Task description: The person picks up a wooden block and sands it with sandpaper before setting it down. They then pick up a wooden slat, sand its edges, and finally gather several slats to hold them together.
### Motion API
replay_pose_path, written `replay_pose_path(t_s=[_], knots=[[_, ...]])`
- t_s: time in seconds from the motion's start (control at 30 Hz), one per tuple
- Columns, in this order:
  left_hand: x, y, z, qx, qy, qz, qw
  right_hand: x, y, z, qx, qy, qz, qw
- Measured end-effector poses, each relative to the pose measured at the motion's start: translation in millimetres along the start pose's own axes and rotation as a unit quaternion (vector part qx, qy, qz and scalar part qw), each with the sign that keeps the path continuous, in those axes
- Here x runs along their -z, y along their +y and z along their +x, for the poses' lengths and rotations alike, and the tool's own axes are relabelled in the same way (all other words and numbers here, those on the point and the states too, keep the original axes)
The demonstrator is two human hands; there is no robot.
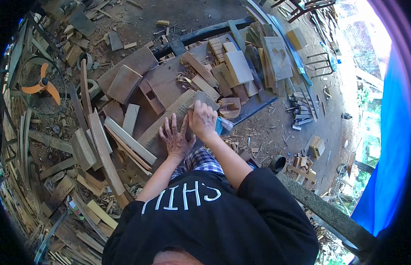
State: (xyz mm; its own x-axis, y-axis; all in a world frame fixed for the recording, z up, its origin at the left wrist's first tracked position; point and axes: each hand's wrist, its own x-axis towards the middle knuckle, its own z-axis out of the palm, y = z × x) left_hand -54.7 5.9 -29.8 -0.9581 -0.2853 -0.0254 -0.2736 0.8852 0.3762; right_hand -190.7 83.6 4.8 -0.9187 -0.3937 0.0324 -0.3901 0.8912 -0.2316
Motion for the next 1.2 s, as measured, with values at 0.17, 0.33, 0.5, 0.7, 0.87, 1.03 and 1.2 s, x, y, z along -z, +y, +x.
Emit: replay_pose_path(t_s=[0.17,0.33,0.5,0.7,0.87,1.03,1.2], knots=[[4.7,0.4,-0.2,0.006,-0.011,-0.025,1.0,-6.6,4.8,63.5,-0.021,0.065,-0.016,0.998],[0.0,-1.1,-2.2,0.007,-0.007,-0.032,0.999,4.7,-5.6,-5.6,0.004,-0.014,-0.01,1.0],[1.6,0.6,-2.7,0.021,-0.012,-0.018,1.0,3.2,4.1,61.8,-0.019,-0.021,-0.001,1.0],[-2.9,-1.3,-1.7,0.015,0.007,-0.03,0.999,8.6,-1.7,3.6,0.003,0.0,0.001,1.0],[0.3,-0.2,-1.3,0.023,-0.021,-0.036,0.999,9.4,-0.8,35.4,0.014,-0.02,-0.008,1.0],[0.6,0.2,-1.9,0.02,-0.013,-0.034,0.999,2.7,6.3,51.7,-0.012,0.033,-0.025,0.999],[-4.5,-1.7,-1.8,0.023,-0.005,-0.029,0.999,12.0,-3.4,3.4,0.022,-0.049,-0.004,0.999]])
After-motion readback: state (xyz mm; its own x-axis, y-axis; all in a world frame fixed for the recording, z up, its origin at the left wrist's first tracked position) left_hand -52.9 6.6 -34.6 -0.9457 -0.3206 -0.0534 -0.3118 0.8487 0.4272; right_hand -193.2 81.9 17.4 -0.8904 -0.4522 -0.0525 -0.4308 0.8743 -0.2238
